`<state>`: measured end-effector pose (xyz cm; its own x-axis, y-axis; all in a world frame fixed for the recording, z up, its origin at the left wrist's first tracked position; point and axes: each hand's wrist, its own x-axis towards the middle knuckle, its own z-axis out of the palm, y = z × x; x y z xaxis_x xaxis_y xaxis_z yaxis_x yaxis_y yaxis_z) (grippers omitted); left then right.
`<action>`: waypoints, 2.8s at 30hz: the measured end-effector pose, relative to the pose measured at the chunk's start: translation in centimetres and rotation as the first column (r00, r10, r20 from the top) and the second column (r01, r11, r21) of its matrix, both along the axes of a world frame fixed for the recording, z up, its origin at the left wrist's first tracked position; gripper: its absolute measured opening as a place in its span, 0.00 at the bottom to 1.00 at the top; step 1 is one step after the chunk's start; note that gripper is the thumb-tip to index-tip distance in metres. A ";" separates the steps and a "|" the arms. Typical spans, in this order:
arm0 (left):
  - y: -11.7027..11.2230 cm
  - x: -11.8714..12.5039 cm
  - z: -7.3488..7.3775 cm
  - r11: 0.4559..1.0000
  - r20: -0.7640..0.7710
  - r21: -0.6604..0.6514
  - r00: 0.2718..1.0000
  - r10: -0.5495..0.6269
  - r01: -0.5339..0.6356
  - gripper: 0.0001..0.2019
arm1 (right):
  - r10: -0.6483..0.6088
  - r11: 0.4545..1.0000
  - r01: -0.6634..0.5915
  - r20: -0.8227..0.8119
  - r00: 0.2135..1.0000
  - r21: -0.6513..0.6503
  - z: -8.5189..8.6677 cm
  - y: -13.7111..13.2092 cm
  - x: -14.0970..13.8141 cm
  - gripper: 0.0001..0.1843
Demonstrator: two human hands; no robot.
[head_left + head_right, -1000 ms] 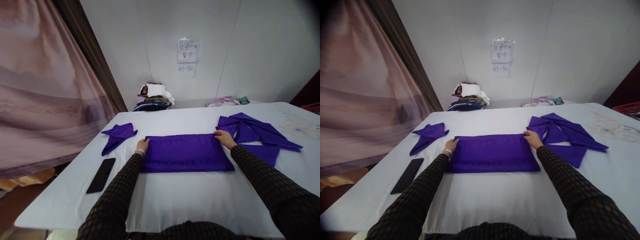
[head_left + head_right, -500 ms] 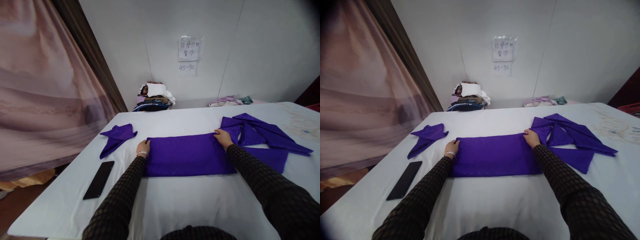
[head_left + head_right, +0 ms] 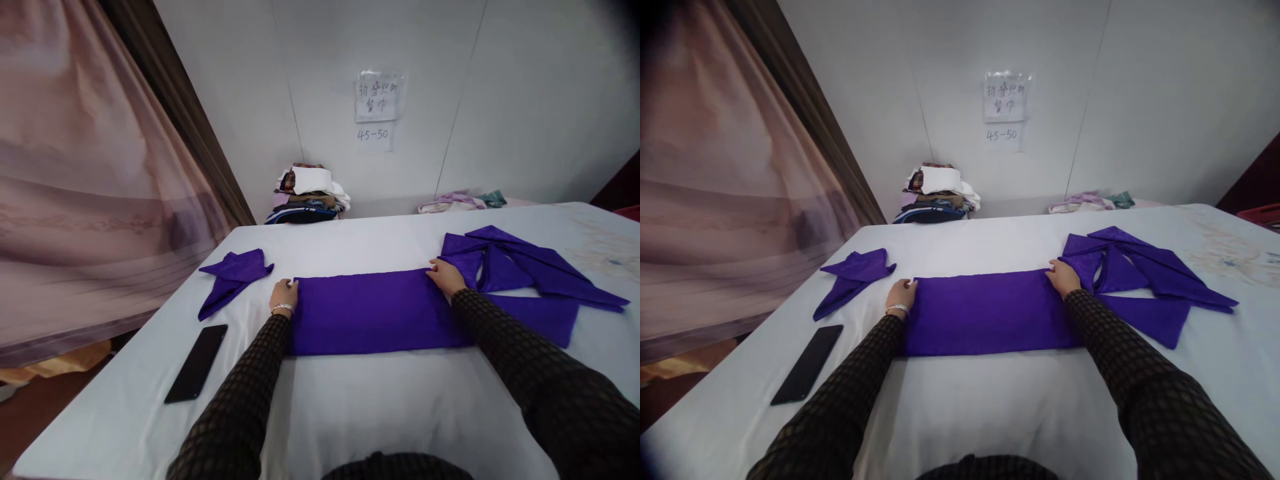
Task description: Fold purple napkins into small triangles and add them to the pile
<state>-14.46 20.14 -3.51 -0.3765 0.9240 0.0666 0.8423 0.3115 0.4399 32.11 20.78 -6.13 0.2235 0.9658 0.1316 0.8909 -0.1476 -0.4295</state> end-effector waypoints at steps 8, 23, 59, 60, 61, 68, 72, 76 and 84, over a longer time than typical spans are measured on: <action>-7.1 3.5 -0.5 0.797 -0.209 0.180 0.814 -0.542 0.576 0.22 | 0.448 0.877 -0.452 0.062 0.892 0.163 1.4 -6.6 -4.7 0.23; -11.0 4.7 -1.7 0.768 -0.248 -0.224 0.727 -0.640 0.600 0.32 | 0.305 0.952 -0.291 0.362 0.881 -0.094 -2.3 -16.1 0.2 0.34; -12.9 11.1 -1.0 0.731 -0.223 -0.165 0.697 -0.682 0.663 0.33 | 0.670 0.738 -0.669 0.209 0.712 -0.084 0.6 -17.5 -13.3 0.37; -12.5 11.8 -1.2 0.715 -0.212 -0.163 0.683 -0.698 0.680 0.33 | 0.690 0.720 -0.688 0.193 0.697 -0.088 0.5 -17.3 -14.4 0.37; -11.9 12.2 -1.5 0.708 -0.201 -0.169 0.680 -0.705 0.685 0.33 | 0.703 0.708 -0.700 0.180 0.688 -0.094 0.3 -17.0 -15.2 0.38; -8.3 5.2 -1.8 0.834 -0.195 -0.229 0.816 -0.544 0.502 0.35 | 0.726 0.686 -0.722 0.151 0.671 -0.090 -1.1 -16.7 -15.6 0.37; -6.8 0.3 -0.7 0.934 -0.231 -0.284 0.930 -0.286 0.217 0.37 | 0.725 0.689 -0.717 0.135 0.676 -0.108 -0.9 -16.9 -15.5 0.38; -6.2 0.2 -0.1 0.931 -0.233 -0.252 0.917 -0.322 0.263 0.37 | 0.734 0.676 -0.714 0.086 0.673 -0.179 0.0 -16.6 -15.7 0.39; -6.1 5.4 -1.9 0.793 -0.226 -0.234 0.762 -0.606 0.562 0.36 | 0.712 0.702 -0.701 0.085 0.697 -0.128 3.5 -11.0 -20.2 0.41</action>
